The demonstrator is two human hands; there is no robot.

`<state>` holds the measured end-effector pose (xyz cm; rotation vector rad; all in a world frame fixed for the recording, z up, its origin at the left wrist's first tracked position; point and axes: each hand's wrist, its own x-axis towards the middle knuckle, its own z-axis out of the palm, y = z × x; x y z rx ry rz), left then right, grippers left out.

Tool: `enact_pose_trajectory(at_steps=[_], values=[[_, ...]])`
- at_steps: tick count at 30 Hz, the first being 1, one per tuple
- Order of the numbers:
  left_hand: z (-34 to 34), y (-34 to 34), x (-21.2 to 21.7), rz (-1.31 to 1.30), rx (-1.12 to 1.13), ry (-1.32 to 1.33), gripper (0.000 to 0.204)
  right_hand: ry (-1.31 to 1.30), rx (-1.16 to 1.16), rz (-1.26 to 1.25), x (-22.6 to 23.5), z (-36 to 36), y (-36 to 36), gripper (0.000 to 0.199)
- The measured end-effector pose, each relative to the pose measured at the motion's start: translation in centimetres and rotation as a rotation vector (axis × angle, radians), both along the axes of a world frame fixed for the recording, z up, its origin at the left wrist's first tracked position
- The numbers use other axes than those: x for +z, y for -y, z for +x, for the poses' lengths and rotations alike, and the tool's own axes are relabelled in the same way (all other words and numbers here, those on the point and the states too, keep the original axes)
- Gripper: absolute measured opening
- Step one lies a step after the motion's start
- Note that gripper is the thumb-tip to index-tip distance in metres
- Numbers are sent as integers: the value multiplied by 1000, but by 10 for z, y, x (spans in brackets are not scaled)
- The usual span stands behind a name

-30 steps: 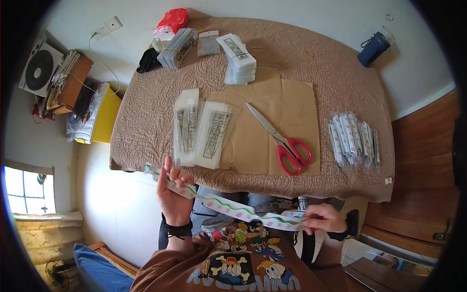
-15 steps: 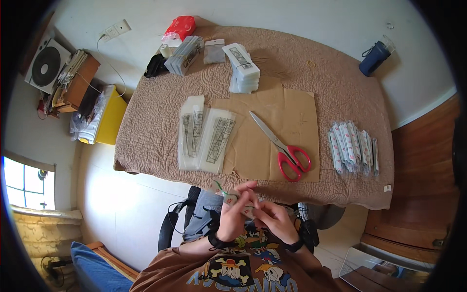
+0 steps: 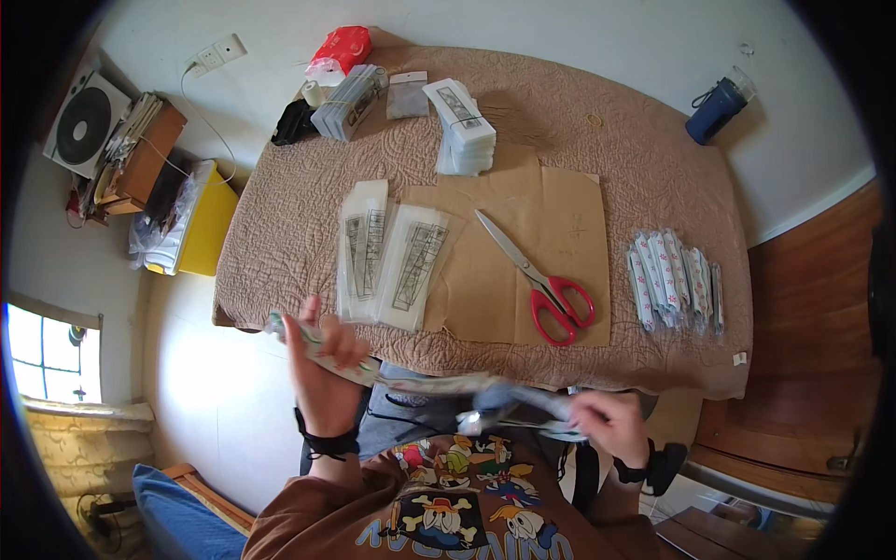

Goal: The person is cutting individually wrapped items from a strip and organizing them on a table.

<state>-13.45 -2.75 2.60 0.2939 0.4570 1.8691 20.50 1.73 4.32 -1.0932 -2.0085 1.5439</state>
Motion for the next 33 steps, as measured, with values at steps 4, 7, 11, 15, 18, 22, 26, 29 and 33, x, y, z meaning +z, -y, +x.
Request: enact_pose_trajectory(at_steps=[4,7,11,15,18,22,26,29,33], values=[[69,1,11,-354,28,19,54,41,-452,697,8,-36,0,14],[109,-3,-1,-248,-57,-82,57,-51,-264,949,-1,-71,-1,21],[117,-4,-7,-308,43,-434,49,-3,-6,761,-18,-91,7,29],[54,-5,-2,-118,-53,-355,37,-45,119,417,-33,-78,10,29],[26,-16,41,-220,321,-204,34,-13,245,221,-42,-40,4,27],[-24,-2,12,56,42,-173,36,-26,349,-155,-33,-5,-12,19],[3,-5,-10,-38,-14,73,41,-544,277,-545,-26,-13,-11,19],[60,-9,-15,-162,-13,-5,46,-1102,216,-805,-31,-43,-4,21],[116,-8,-22,-268,111,-790,47,-567,216,-856,-31,-83,-6,28]])
